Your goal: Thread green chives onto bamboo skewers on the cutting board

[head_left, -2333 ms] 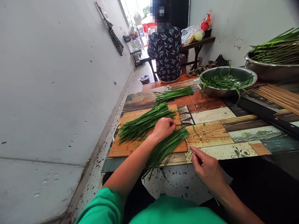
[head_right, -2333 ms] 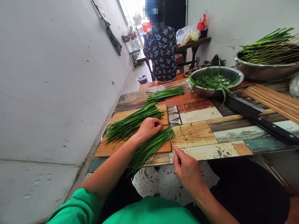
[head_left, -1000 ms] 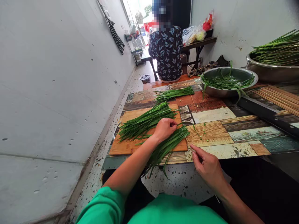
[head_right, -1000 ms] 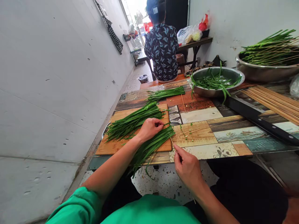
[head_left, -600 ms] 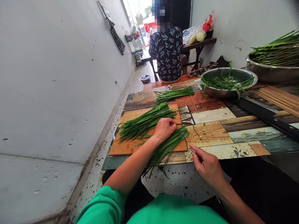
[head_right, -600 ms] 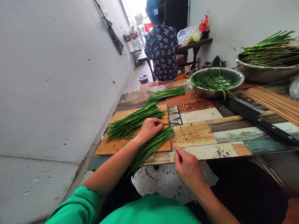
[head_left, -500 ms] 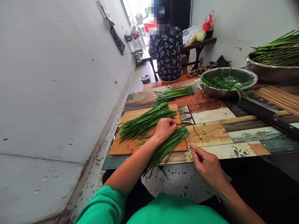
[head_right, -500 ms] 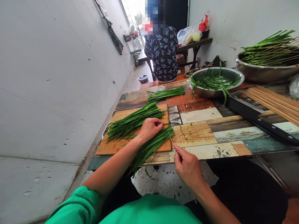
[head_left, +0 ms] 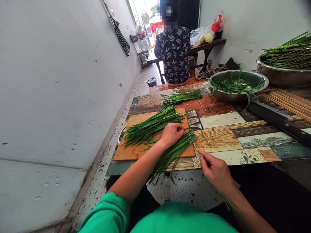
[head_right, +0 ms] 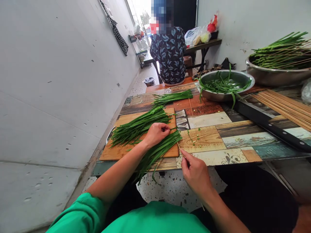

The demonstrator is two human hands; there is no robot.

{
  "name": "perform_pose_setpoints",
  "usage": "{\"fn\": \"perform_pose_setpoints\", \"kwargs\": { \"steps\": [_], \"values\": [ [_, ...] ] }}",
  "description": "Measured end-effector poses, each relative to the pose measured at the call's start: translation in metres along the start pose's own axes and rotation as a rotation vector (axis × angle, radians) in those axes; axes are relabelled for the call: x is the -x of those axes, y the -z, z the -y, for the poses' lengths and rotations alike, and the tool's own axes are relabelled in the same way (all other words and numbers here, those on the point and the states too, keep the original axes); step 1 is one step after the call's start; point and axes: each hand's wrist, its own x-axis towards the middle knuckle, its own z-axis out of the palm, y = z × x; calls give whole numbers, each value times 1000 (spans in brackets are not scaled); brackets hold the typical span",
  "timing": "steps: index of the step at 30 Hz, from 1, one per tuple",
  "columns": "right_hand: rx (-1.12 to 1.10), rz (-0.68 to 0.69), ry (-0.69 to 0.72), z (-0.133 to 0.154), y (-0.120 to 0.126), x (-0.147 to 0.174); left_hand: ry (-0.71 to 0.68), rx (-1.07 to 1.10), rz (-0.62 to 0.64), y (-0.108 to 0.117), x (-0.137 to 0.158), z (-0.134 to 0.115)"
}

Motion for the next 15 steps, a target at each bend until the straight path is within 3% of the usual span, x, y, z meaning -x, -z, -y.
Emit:
{"fn": "perform_pose_setpoints", "kwargs": {
  "steps": [10, 15],
  "values": [
    [38, 12, 17, -3, 2, -1, 45, -42, -65, -4, 1, -3],
    [31, -2, 26, -2, 1, -2, -10, -34, -32, -3, 1, 0]
  ]
}}
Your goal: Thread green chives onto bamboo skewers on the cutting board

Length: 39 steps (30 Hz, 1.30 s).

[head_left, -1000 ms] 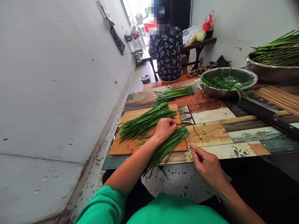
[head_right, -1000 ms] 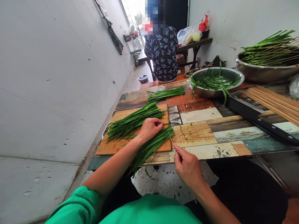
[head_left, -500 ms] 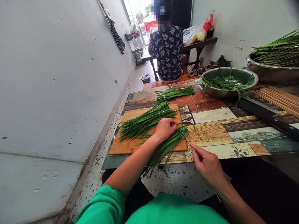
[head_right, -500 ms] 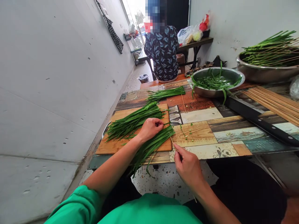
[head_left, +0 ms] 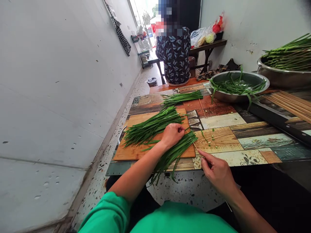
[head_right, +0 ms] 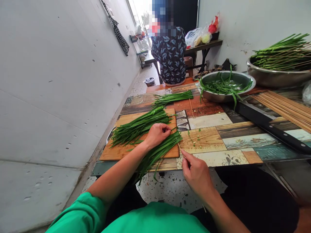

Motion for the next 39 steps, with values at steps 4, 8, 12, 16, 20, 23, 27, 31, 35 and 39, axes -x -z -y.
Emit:
{"fn": "perform_pose_setpoints", "kwargs": {
  "steps": [4, 8, 12, 16, 20, 23, 27, 31, 35, 39],
  "values": [
    [9, 10, 3, 2, 2, -2, -47, -11, -1, 1, 0, 1],
    [22, 31, 4, 2, 4, -3, -27, -4, 10, 2, 1, -1],
    [19, 32, 16, 1, 5, -4, 21, 15, 15, 3, 1, -3],
    [27, 29, 21, 0, 4, -3, 30, 34, 10, 3, 0, 0],
    [33, 30, 23, -1, 3, -4, -15, 10, 25, 0, -1, 2],
    [38, 24, 36, -2, 2, -5, -111, -6, 63, 2, -2, 3],
    [54, 28, 57, -4, 1, -5, -259, 29, 211, 20, -2, 3],
    [29, -7, 97, -4, -3, -3, -115, -95, 8, 43, -1, 9],
    [-17, -38, 113, -2, -9, -5, -59, -300, -180, 54, -5, 19],
    [-25, -16, 66, -2, -11, -6, -107, -407, -204, 55, -15, 22]
  ]
}}
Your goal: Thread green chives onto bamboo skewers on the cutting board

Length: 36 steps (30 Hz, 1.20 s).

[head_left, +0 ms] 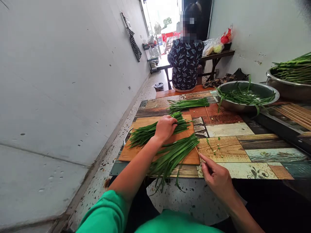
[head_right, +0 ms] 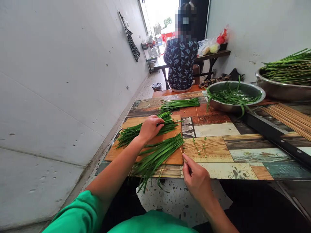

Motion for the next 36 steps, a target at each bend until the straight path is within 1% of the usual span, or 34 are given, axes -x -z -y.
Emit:
{"fn": "perform_pose_setpoints", "kwargs": {
  "steps": [5, 7, 10, 13, 15, 19, 24, 26, 29, 33, 36],
  "values": [
    [-12, -4, 4, 0, 2, 0, -32, -37, 30, 0, -11, -1],
    [-15, -5, 2, 1, 2, 0, -21, -26, 35, 0, -13, 0],
    [-14, 3, -13, 0, 1, 0, -5, -11, 77, 0, -13, 3],
    [-10, 11, -16, -1, 1, 1, -70, 5, 117, 1, -11, 4],
    [-6, 16, -14, -2, 0, 2, -99, 34, 118, 2, -9, 3],
    [4, 15, -11, -1, 1, 1, -39, 134, 89, 8, -6, -2],
    [-3, -7, 8, 0, 2, 1, -12, 197, 109, 11, -2, -14],
    [-8, -25, 15, 0, 2, 2, -2, 205, 113, 8, 1, -20],
    [-25, -25, -12, 0, 3, 5, 34, 219, 142, 0, 6, -26],
    [-49, -23, -30, 1, 4, 5, 73, 285, 210, -9, 11, -31],
    [-55, -32, -22, 1, 4, 4, 81, 321, 217, -13, 13, -34]
  ]
}}
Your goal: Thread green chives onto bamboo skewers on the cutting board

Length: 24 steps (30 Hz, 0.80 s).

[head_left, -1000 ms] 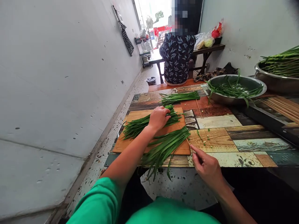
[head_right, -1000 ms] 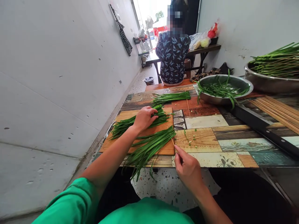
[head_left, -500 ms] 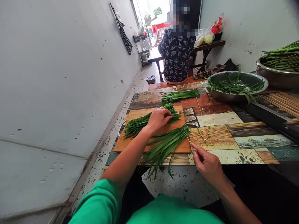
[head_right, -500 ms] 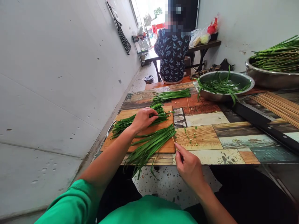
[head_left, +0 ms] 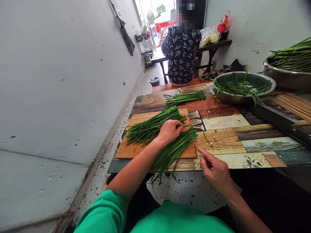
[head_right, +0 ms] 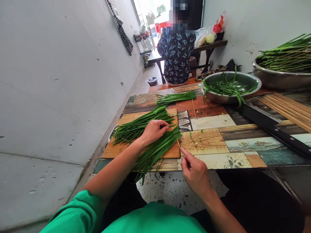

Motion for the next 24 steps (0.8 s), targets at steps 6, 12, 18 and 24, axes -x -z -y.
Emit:
{"fn": "perform_pose_setpoints", "kwargs": {
  "steps": [6, 12, 18, 24],
  "values": [
    [14, -1, 14, -2, -1, -1, 20, 32, -43, -4, 0, -2],
    [16, 9, -5, -2, -2, -1, 8, 32, -56, -3, 1, -2],
    [24, 7, 2, -1, -1, -1, 8, 65, -51, -5, 1, -1],
    [27, -14, 34, -3, -2, -2, -12, 130, -53, -6, 2, -1]
  ]
}}
